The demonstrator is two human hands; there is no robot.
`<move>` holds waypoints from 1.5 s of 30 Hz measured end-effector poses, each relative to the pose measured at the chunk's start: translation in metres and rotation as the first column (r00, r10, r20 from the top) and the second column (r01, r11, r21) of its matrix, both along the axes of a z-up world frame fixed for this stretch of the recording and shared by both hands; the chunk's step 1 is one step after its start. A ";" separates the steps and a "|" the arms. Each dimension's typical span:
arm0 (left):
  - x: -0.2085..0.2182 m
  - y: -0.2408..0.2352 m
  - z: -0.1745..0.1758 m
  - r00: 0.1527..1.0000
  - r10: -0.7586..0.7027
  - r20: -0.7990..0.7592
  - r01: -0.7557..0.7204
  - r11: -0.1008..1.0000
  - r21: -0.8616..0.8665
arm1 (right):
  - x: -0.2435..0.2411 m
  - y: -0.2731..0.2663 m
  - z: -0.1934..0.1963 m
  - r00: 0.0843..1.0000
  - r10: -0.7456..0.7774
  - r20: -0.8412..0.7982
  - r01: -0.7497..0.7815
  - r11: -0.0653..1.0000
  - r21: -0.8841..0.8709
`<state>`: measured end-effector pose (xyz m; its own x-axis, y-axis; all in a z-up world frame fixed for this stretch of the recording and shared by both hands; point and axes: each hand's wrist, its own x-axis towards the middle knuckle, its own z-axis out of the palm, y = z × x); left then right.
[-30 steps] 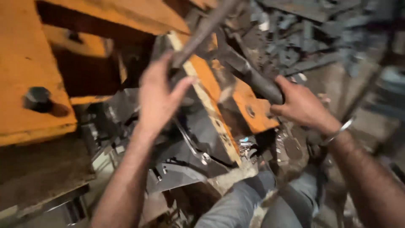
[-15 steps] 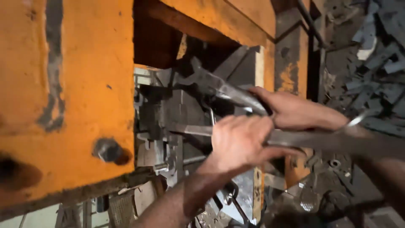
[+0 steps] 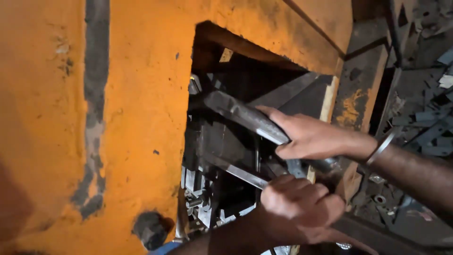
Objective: Operating and adjusting an industrial metal press machine to process small metal strips.
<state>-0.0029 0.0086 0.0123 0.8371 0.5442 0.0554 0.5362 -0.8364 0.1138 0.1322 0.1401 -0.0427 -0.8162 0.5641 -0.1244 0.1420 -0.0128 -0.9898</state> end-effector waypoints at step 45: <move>-0.025 0.011 -0.016 0.989 0.102 0.106 -0.117 0.983 0.141 | -0.013 0.058 0.016 0.979 0.190 -0.071 -0.197 0.974 -0.112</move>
